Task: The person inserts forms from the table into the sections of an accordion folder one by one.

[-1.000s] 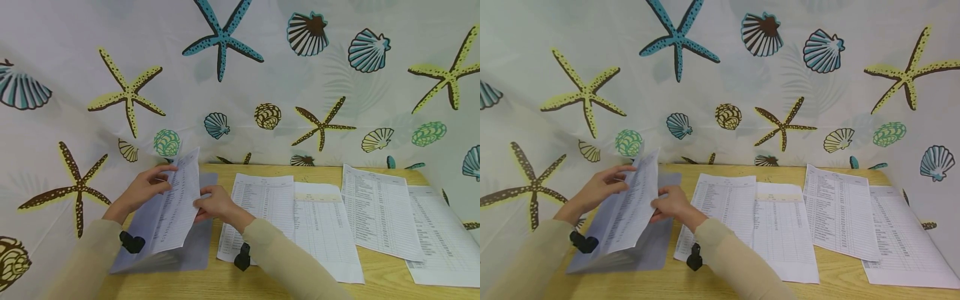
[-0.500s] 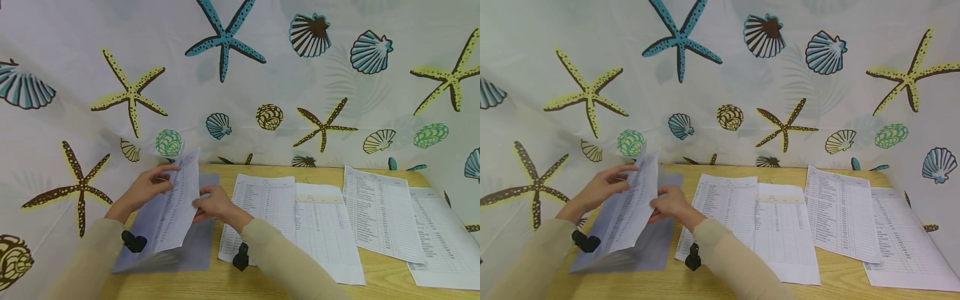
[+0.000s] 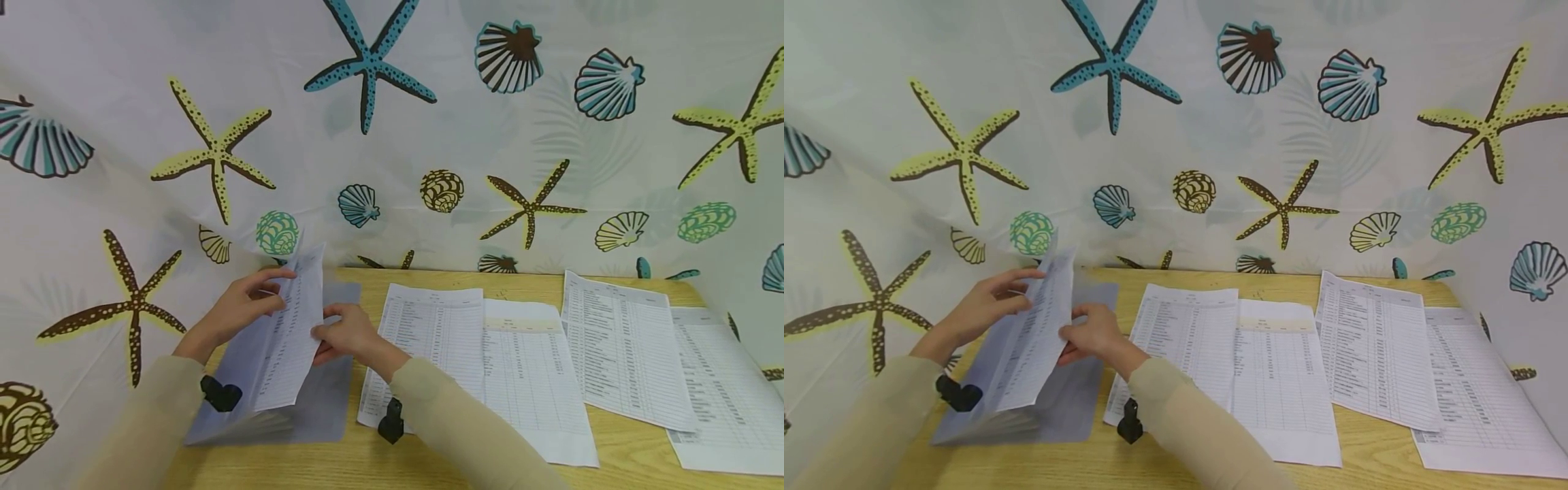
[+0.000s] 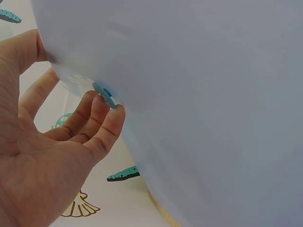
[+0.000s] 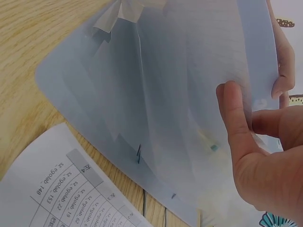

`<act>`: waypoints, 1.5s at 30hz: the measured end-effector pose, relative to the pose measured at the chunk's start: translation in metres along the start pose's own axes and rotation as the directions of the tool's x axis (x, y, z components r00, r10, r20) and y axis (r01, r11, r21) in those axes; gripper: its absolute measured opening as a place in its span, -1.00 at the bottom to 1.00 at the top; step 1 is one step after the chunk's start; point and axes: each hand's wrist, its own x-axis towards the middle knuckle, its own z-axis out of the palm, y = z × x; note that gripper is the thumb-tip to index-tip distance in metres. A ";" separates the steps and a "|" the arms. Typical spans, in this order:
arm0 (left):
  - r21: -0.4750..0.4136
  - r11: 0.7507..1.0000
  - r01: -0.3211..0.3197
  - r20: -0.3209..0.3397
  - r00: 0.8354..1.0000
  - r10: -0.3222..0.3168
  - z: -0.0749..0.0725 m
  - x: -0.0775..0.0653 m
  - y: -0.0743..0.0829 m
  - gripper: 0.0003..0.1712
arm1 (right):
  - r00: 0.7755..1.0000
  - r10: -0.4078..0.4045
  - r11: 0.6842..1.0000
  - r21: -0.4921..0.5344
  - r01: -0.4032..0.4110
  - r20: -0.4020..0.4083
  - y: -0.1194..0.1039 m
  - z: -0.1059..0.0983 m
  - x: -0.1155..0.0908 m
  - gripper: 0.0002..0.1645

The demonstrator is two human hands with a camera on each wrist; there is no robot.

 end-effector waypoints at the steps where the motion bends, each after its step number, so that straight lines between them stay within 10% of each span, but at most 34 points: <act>1: -0.001 1.000 -0.003 0.002 1.000 0.003 0.000 0.000 0.000 -0.39 | 1.000 0.002 1.000 0.001 -0.002 0.000 0.000 0.000 0.000 -0.61; 45: -0.023 0.997 -0.070 -0.001 0.998 0.070 0.002 0.004 0.000 -0.45 | 0.999 -0.016 0.996 -0.084 0.013 -0.031 0.007 0.011 0.017 -0.60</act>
